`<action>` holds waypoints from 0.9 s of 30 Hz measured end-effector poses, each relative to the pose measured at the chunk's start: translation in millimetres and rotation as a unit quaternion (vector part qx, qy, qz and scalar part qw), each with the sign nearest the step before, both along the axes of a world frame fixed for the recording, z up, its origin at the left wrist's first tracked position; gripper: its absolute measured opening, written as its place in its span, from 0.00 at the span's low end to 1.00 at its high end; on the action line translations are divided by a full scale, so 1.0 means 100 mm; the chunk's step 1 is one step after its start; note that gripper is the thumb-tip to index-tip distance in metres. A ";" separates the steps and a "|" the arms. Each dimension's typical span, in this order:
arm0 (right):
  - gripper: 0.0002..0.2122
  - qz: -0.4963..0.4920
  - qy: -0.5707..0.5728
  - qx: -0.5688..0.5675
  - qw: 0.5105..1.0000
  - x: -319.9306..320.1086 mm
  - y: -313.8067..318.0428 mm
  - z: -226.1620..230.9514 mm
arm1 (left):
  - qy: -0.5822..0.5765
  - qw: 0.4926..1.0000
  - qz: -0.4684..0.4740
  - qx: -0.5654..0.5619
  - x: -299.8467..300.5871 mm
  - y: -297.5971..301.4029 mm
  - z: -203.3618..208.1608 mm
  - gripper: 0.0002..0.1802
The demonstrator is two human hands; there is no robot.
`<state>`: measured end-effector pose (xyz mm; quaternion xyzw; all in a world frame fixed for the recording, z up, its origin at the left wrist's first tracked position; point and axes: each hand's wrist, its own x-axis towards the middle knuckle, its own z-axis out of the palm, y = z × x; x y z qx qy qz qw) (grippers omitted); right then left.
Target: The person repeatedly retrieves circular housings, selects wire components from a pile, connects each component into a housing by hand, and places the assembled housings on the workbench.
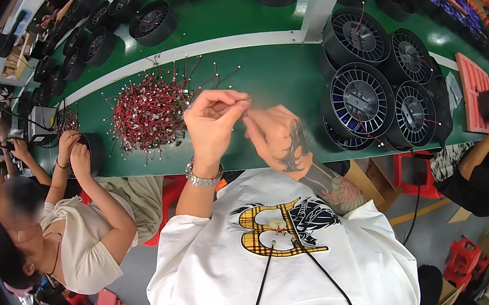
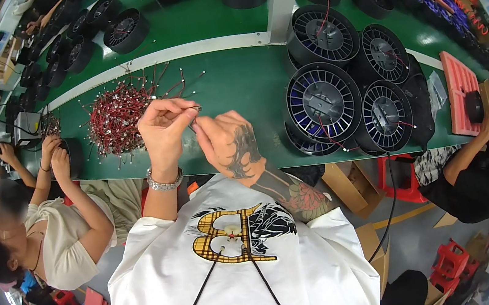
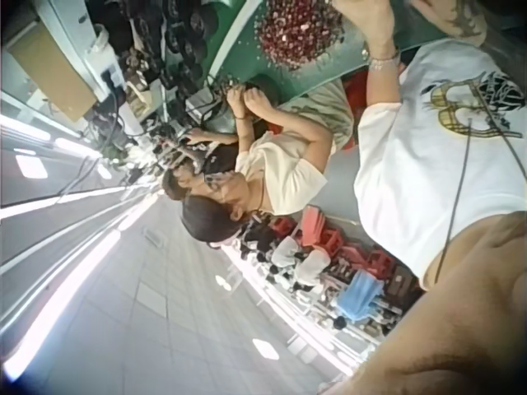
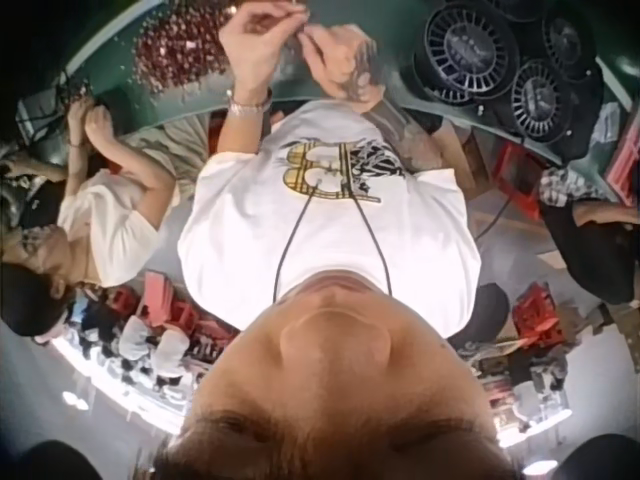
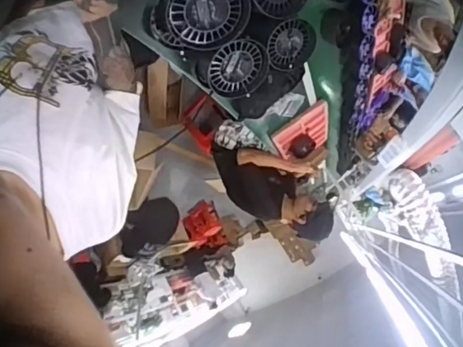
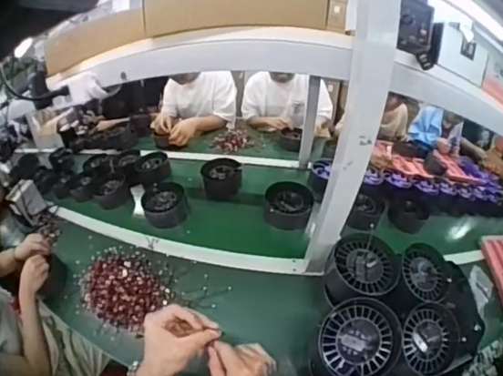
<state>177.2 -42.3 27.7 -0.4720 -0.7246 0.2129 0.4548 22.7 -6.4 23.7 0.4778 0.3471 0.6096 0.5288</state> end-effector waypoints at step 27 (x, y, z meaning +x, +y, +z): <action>0.10 -0.219 0.162 0.151 0.950 1.44 -0.76 0.62 | 0.326 0.902 -0.192 0.208 1.06 0.16 -0.25 0.20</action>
